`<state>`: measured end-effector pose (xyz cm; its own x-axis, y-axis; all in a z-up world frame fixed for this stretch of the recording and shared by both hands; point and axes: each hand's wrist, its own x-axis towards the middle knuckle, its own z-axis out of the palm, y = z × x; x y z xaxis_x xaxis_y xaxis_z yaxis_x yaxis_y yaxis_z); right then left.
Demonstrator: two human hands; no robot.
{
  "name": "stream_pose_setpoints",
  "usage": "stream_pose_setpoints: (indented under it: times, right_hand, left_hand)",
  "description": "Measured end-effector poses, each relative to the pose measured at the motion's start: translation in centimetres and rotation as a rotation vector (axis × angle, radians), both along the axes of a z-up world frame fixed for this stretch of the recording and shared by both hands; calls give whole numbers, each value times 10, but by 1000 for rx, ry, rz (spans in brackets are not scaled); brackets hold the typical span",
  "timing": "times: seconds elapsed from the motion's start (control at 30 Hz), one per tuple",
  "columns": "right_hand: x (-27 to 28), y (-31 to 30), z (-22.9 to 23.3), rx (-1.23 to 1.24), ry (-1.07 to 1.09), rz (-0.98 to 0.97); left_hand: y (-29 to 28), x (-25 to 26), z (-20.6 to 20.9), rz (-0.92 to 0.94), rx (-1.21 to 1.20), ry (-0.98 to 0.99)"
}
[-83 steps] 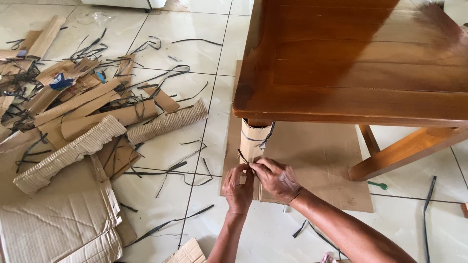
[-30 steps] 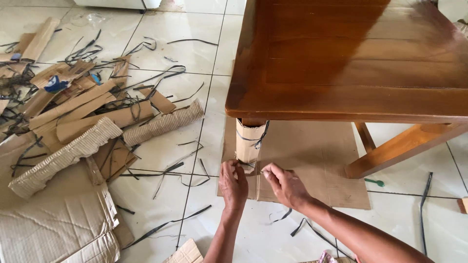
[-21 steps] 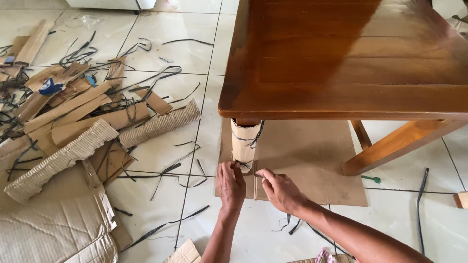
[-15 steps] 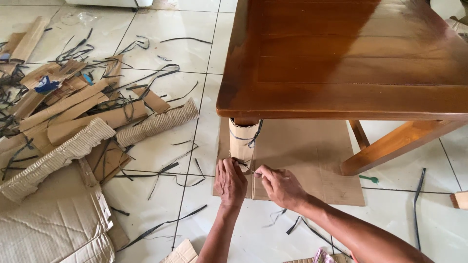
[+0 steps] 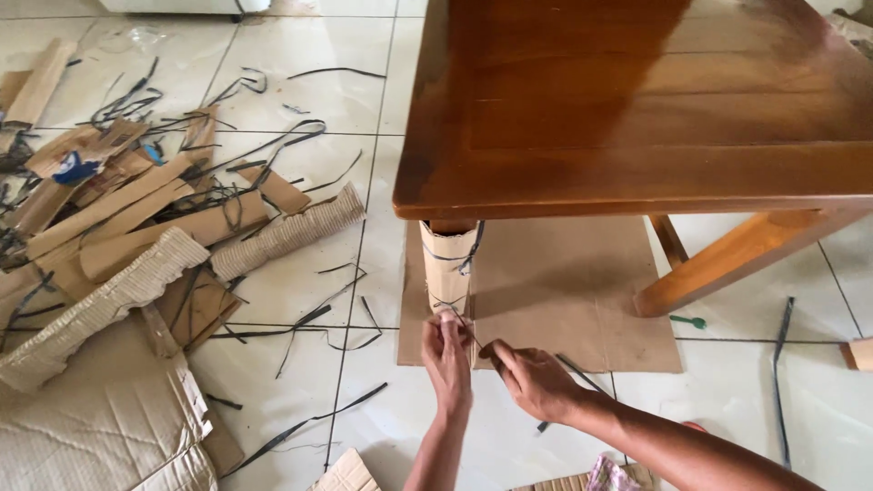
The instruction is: Wrapping a chair leg with cardboard and securing it with plastic ties
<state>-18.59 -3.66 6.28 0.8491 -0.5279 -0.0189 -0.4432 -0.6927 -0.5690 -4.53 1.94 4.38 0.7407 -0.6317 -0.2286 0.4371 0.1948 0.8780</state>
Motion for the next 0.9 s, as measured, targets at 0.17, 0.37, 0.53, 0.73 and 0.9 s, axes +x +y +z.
stream_pose_setpoints:
  times: [0.17, 0.37, 0.53, 0.73, 0.9]
  right_hand:
    - [-17, 4, -7, 129, 56, 72]
    - [-56, -19, -31, 44, 268, -28]
    - [-132, -39, -65, 8, 367, -206]
    - [-236, -39, -89, 167, 706, -425]
    - [-297, -8, -127, 258, 817, -561]
  left_hand:
    - [2, -20, -10, 84, -54, 341]
    - [2, -30, -18, 35, -126, 459]
    - [2, -48, -25, -26, -146, 441]
    - [-11, -64, -30, 24, -103, 359]
    - [-18, -70, -23, 82, -46, 323]
